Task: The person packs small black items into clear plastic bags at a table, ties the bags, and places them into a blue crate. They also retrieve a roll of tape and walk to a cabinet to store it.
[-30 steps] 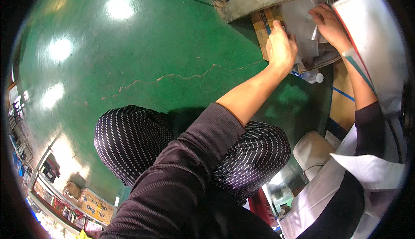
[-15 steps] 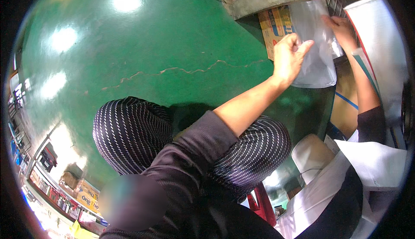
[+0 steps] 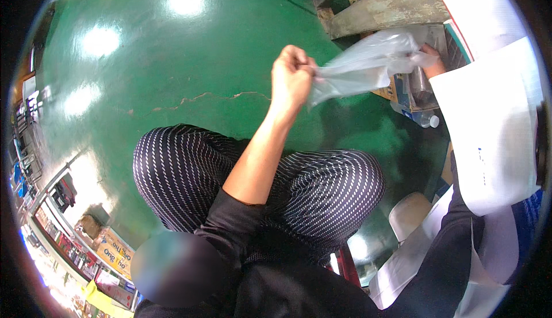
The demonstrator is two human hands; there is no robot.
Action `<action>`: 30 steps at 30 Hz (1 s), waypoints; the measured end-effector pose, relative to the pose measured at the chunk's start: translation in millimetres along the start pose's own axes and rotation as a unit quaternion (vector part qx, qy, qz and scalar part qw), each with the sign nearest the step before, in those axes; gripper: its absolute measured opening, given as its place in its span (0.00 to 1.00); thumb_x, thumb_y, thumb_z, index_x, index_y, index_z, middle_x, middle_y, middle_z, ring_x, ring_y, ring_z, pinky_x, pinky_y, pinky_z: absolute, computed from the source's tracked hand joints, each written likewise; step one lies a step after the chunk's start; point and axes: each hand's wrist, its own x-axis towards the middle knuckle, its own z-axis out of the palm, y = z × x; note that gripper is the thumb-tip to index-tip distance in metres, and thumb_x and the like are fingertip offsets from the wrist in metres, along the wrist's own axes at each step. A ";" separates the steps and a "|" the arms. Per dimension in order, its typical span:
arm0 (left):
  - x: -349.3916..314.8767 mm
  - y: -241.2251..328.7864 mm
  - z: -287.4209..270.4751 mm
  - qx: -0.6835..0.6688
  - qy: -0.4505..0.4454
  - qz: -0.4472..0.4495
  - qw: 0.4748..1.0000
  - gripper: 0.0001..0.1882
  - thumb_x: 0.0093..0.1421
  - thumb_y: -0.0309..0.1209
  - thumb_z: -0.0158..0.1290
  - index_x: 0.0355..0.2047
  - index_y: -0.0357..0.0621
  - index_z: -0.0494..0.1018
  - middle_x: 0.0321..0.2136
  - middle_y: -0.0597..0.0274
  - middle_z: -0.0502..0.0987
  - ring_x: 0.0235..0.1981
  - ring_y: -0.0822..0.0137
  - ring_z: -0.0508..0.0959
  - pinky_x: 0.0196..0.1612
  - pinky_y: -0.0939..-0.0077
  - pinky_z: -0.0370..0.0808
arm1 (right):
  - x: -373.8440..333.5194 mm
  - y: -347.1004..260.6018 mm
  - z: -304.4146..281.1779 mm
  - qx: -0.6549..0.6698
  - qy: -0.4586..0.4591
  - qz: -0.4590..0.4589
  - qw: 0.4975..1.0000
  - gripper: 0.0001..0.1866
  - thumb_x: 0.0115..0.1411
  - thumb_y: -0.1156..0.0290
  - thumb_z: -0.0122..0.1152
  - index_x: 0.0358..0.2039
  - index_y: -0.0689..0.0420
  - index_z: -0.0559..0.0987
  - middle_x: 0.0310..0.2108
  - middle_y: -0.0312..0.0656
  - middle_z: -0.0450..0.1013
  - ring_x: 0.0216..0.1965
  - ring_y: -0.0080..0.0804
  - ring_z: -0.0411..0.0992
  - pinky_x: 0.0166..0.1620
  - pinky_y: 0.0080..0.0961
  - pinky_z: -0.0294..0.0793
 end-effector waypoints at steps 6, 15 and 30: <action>21.9 47.8 -61.4 0.039 0.253 0.033 0.966 0.14 0.46 0.16 0.39 0.32 0.34 0.69 0.22 0.59 0.70 0.20 0.72 0.68 0.23 0.78 0.66 | -4.7 3.1 -40.6 0.052 -0.107 0.015 0.993 0.26 0.54 0.71 0.55 0.53 0.55 0.61 0.53 0.49 0.61 0.49 0.43 0.66 0.47 0.34 0.67; 19.6 159.8 -46.8 -0.007 0.123 0.002 0.992 0.18 0.45 0.14 0.35 0.35 0.35 0.70 0.22 0.62 0.70 0.19 0.74 0.67 0.23 0.81 0.64 | -48.9 -111.6 -45.7 -0.001 0.294 0.172 0.940 0.29 0.57 0.67 0.53 0.58 0.53 0.56 0.55 0.49 0.59 0.53 0.42 0.61 0.52 0.35 0.63; -152.7 459.3 -83.4 -0.053 0.136 0.104 0.984 0.13 0.54 0.25 0.45 0.41 0.37 0.69 0.28 0.65 0.70 0.25 0.73 0.70 0.27 0.81 0.68 | -27.2 -576.8 -99.8 0.896 0.177 0.072 0.401 0.09 0.59 0.68 0.54 0.38 0.59 0.73 0.27 0.35 0.72 0.25 0.23 0.70 0.28 0.18 0.71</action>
